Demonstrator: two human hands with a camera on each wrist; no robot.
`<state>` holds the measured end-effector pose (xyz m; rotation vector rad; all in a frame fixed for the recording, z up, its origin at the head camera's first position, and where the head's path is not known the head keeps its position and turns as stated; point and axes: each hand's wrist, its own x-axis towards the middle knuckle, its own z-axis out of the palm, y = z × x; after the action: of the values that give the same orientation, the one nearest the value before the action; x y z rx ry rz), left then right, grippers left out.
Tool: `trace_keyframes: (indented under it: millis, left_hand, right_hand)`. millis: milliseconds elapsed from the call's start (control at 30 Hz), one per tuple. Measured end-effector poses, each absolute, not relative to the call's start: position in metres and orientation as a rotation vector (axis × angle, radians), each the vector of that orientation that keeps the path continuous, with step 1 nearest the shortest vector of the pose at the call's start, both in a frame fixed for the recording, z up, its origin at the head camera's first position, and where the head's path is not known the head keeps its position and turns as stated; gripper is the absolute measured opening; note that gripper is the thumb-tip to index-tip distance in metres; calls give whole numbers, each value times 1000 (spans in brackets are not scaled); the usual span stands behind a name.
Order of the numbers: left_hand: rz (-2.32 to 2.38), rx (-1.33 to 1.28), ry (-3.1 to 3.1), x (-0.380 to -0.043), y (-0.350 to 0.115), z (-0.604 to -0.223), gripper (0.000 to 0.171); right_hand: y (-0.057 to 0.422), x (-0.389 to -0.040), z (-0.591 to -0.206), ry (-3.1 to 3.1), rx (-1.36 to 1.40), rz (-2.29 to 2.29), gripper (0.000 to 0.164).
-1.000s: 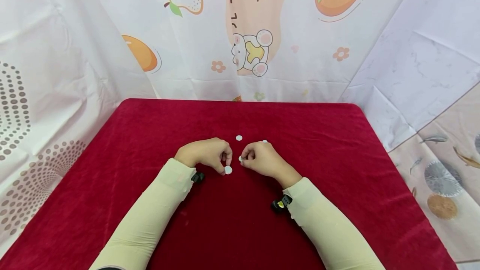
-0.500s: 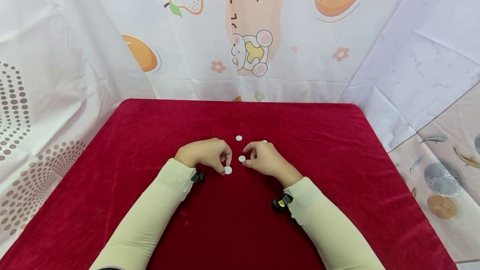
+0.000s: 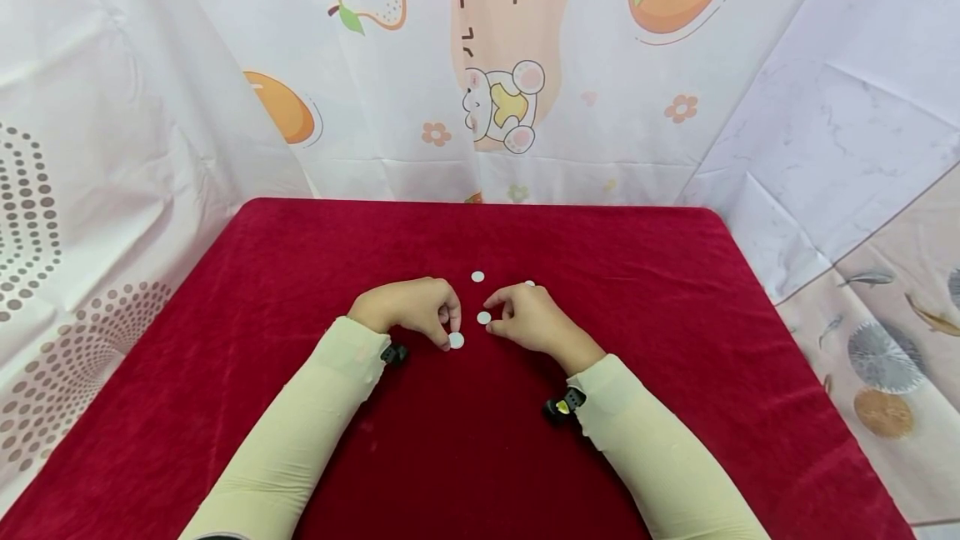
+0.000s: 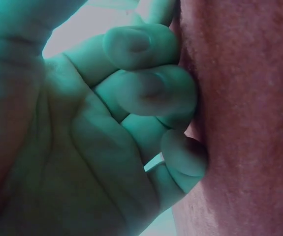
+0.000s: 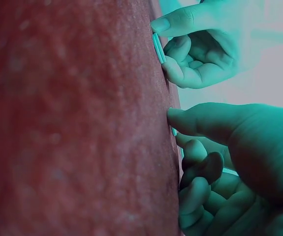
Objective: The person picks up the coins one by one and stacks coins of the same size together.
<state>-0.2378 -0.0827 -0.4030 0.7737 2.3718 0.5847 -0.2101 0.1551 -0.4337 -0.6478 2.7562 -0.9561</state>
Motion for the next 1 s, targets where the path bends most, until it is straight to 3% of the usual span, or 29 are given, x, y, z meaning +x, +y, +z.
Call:
trace_keyframes:
  millis: [600,1000]
  left_hand:
    - [663,717,2322,-243,-87,-408,11]
    - [778,747,2213,-249,-93,-413,12]
  right_hand:
    - [154,-210,-435,2773,-631,-949,17]
    - [152,-207,-434,2766,-670,-943,27]
